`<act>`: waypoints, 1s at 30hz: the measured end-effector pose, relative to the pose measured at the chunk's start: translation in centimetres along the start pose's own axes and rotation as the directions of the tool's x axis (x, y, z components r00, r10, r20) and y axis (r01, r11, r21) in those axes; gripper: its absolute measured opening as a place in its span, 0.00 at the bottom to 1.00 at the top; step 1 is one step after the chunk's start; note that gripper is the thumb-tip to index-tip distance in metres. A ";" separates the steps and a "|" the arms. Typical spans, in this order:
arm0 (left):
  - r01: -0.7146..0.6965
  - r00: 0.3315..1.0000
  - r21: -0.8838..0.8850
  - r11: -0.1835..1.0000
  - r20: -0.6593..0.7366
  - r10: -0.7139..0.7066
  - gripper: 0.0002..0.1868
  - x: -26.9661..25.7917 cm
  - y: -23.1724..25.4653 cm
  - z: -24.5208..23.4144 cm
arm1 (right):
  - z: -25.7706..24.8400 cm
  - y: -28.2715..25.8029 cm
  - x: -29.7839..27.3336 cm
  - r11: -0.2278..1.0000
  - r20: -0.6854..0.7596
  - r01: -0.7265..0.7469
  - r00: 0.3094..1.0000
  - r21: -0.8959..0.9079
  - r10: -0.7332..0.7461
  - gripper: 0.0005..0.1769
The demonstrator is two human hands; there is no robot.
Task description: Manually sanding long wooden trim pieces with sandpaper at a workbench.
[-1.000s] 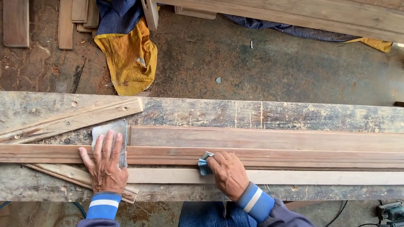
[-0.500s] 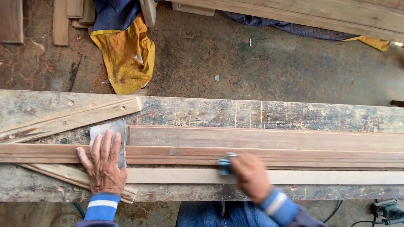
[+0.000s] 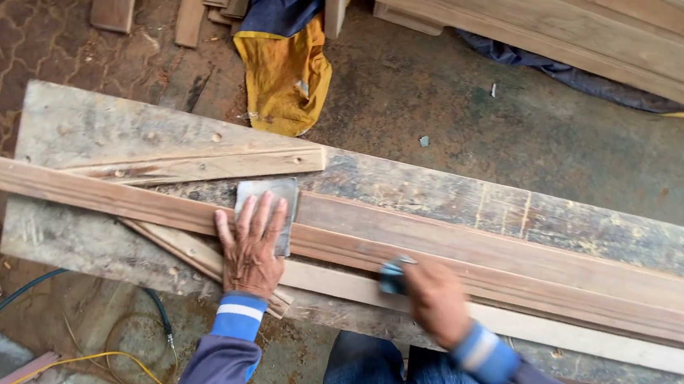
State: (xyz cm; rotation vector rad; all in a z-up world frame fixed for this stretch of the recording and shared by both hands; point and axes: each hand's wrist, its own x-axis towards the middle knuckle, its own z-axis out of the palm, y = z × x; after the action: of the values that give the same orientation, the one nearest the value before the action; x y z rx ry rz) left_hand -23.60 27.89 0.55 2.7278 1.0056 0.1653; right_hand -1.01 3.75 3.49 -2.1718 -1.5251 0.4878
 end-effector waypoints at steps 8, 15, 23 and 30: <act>0.036 0.998 0.006 0.999 0.056 -0.037 0.50 0.3 0.3 -1.1 | 6.2 -5.1 5.2 0.967 0.182 0.188 0.971 -0.174 -0.156 0.16; 0.044 0.997 -0.018 0.999 0.062 -0.043 0.51 0.4 0.4 -1.5 | -1.4 0.8 -1.0 0.996 0.032 0.051 0.998 -0.067 -0.049 0.14; 0.036 0.998 -0.017 0.999 0.047 -0.035 0.50 0.3 0.4 -1.4 | 6.2 -5.5 6.0 0.973 0.047 0.211 0.977 -0.089 -0.208 0.16; 0.039 0.996 -0.017 0.999 0.075 -0.037 0.52 0.4 0.4 -1.4 | -2.6 3.3 -2.8 0.994 -0.051 0.104 0.993 -0.045 -0.106 0.12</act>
State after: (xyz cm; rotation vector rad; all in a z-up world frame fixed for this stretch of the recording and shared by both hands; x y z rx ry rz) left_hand -23.29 28.12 1.97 2.6747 1.0290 0.0649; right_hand 2.01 -0.25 4.02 -2.1052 -1.6239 0.3632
